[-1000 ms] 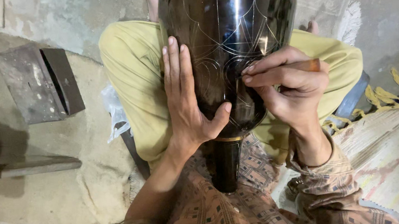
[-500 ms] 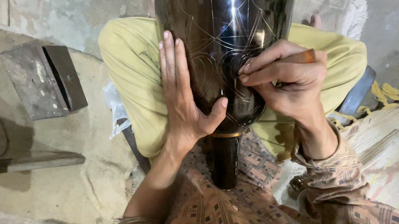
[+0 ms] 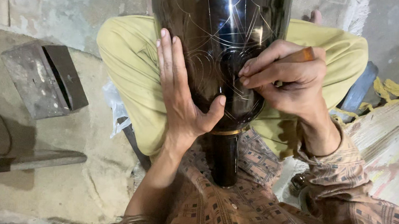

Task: The person sits cross-legged on the floor and uses a small hand tool to engrave intricate geometric patterns onto the surface of a dark, glossy vase. They hold the vase steady with one hand while carefully carving lines with the other, rotating the vase as needed to access different areas.

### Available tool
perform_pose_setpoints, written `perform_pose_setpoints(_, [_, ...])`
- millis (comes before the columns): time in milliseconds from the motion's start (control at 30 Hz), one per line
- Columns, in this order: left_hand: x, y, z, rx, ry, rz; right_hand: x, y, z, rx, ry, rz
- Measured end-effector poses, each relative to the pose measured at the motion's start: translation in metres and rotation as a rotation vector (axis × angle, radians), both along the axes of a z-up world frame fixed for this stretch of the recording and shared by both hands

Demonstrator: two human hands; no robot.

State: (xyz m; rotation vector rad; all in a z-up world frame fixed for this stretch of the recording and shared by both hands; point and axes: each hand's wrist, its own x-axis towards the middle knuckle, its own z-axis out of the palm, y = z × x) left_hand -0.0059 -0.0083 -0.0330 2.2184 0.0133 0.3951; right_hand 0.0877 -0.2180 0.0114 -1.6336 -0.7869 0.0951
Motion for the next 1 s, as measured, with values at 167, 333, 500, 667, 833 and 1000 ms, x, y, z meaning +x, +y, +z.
perform_pose_setpoints(167, [-0.002, 0.001, 0.003, -0.008, 0.017, -0.005, 0.000, -0.002, 0.001, 0.040, 0.038, 0.034])
perform_pose_setpoints(333, [0.000, 0.001, 0.005, -0.008, 0.006, 0.000, -0.004, 0.004, -0.005, 0.025, -0.017, -0.051])
perform_pose_setpoints(500, [0.000, 0.000, 0.004, -0.015, -0.003, -0.011, 0.000, -0.006, -0.002, 0.057, 0.025, 0.059])
perform_pose_setpoints(667, [0.000, 0.001, 0.004, -0.015, -0.004, -0.010, 0.002, -0.009, 0.000, 0.093, 0.076, 0.120])
perform_pose_setpoints(833, [0.002, 0.000, -0.001, -0.020, 0.002, 0.004, -0.001, -0.007, -0.004, 0.049, 0.028, 0.040])
perform_pose_setpoints(1000, [-0.001, 0.000, -0.003, -0.007, 0.019, 0.006, 0.001, -0.011, -0.007, 0.083, 0.027, 0.108])
